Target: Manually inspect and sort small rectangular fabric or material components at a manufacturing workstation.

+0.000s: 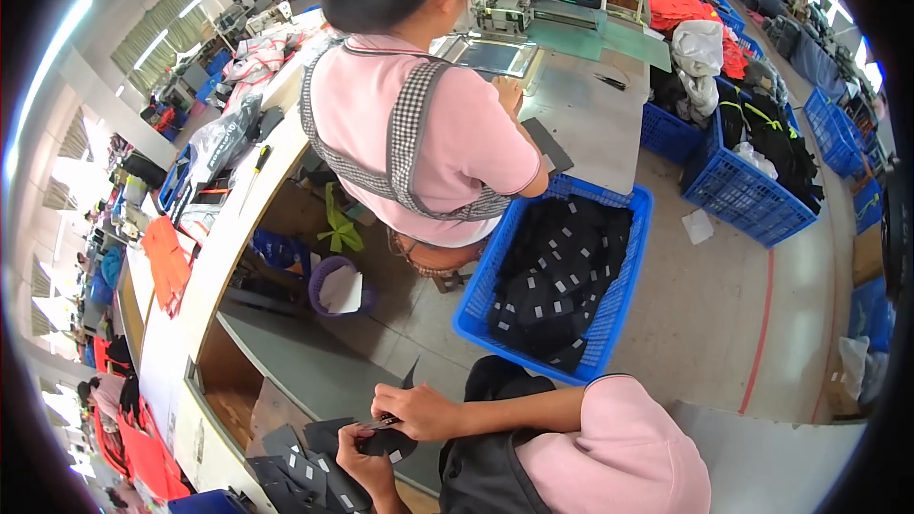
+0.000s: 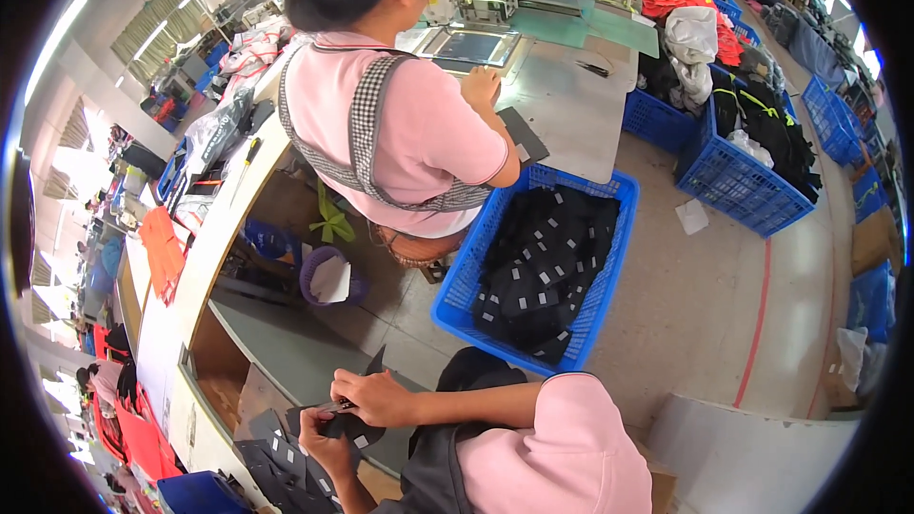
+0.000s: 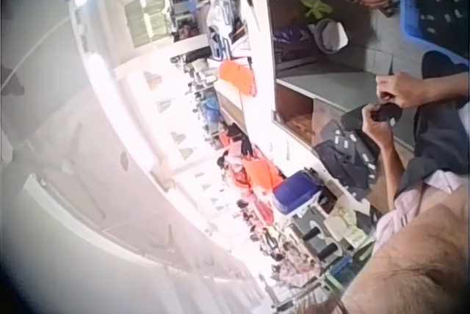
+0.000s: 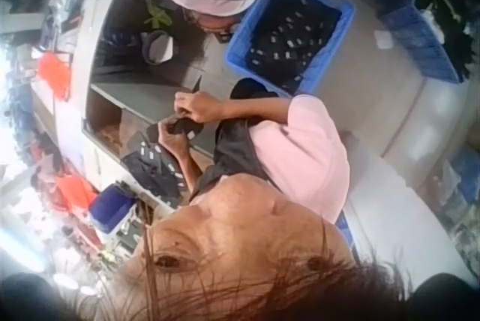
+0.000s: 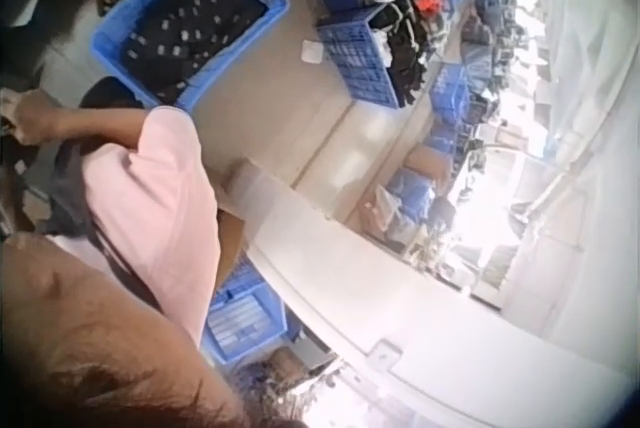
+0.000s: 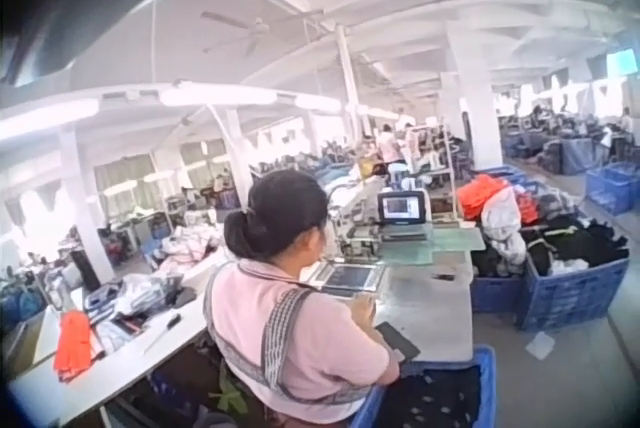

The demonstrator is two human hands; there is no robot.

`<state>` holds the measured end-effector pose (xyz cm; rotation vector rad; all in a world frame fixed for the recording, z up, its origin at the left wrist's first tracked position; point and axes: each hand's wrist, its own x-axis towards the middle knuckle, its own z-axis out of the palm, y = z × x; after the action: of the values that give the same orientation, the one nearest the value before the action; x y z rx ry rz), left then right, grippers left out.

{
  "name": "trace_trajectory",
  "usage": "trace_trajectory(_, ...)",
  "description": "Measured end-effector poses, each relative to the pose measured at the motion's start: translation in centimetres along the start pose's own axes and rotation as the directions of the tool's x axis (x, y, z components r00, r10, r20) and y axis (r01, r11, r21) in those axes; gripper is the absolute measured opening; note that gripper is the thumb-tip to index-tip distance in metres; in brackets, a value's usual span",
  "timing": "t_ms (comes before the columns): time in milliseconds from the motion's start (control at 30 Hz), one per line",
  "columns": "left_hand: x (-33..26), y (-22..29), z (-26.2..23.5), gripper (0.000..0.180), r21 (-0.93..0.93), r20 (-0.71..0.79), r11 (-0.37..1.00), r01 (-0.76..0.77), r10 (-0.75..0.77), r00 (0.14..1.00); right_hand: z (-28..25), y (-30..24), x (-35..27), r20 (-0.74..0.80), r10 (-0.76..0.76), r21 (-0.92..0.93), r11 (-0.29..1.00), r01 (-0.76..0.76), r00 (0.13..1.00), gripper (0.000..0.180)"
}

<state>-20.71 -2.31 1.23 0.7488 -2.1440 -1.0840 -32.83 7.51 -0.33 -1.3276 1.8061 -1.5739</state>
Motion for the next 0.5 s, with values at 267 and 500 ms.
trace_trajectory(267, -2.1, 0.2, 3.7, 0.016, -0.074, 0.091, 0.995, 0.06, -0.053, 0.994, -1.1, 1.6, -4.3, -0.06, 0.0, -0.151, 0.988, -0.009, 0.998, 0.014)
trace_trajectory(500, -2.9, 0.8, 6.4, 0.015, -0.026, 0.255, 0.998, 0.059, -0.05, 0.966, -3.2, 2.4, -7.0, -0.003, 0.351, -0.072, 0.934, -0.351, 0.936, 0.017)
